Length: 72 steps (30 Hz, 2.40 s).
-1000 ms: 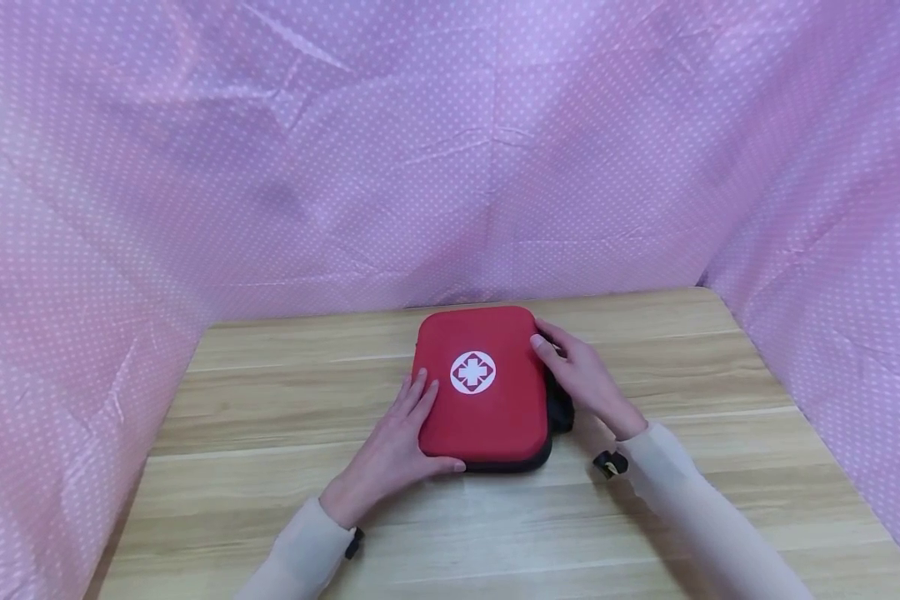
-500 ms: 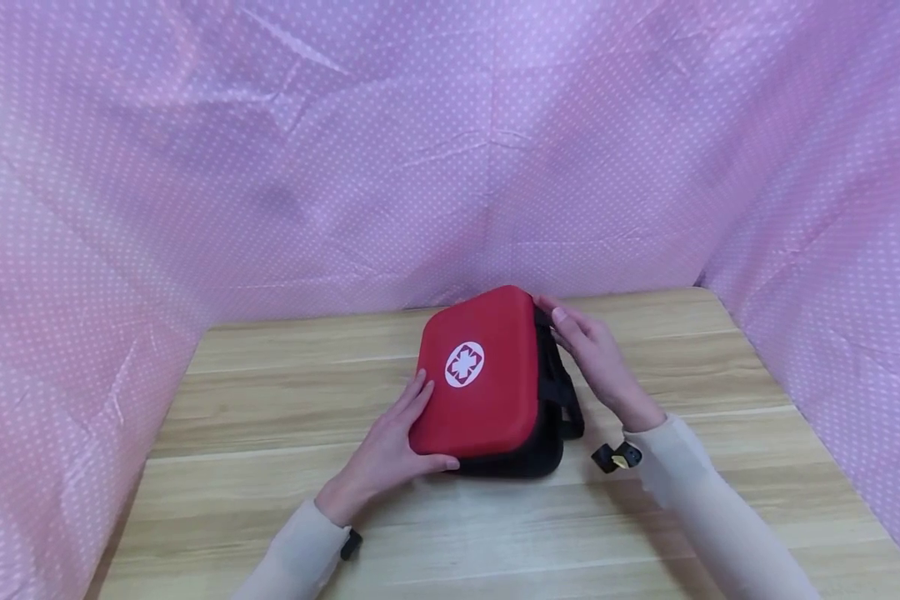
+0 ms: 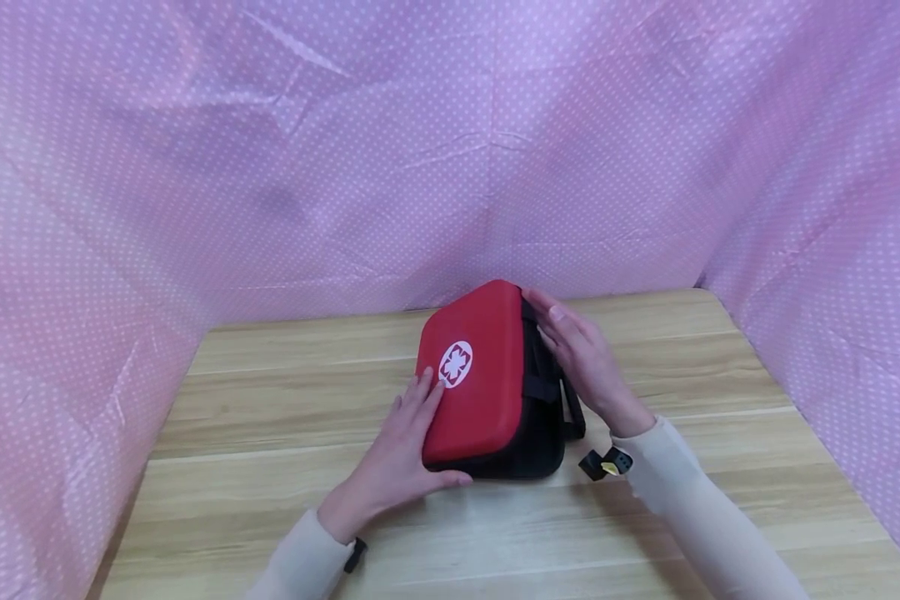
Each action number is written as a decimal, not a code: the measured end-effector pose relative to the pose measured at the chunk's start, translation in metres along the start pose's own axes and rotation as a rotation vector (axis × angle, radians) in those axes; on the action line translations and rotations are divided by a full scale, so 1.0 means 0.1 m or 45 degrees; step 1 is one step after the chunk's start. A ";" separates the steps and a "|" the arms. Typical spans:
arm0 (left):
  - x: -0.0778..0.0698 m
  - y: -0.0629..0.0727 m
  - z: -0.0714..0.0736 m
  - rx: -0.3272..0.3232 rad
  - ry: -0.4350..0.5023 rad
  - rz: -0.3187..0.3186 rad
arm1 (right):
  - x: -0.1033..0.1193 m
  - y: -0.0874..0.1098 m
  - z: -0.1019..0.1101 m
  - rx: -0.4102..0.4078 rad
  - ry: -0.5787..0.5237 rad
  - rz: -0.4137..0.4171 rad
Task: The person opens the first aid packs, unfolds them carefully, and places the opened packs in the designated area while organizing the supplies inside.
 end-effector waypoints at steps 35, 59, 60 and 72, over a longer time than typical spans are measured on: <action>-0.70 -0.22 0.26 -0.472 0.149 -0.293 | -0.04 -0.04 -0.09 0.020 0.135 0.008; -0.10 0.15 0.75 -0.682 0.472 -0.015 | -0.67 0.35 0.59 -0.014 1.178 -0.121; -0.07 0.17 0.77 -0.681 0.486 -0.001 | -0.69 0.36 0.59 -0.004 1.190 -0.139; 0.25 0.46 0.98 -0.852 0.533 0.101 | -0.89 0.44 0.56 0.086 1.354 -0.243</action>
Point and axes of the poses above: each hand's wrist, its own y-axis away from the middle knuckle, its own z-axis out of the back of the hand, x = y × z, the point moved 8 cm from there along -y, towards the middle knuckle, and after that the axes turned 5 degrees about -z, right-handed, at the moved point
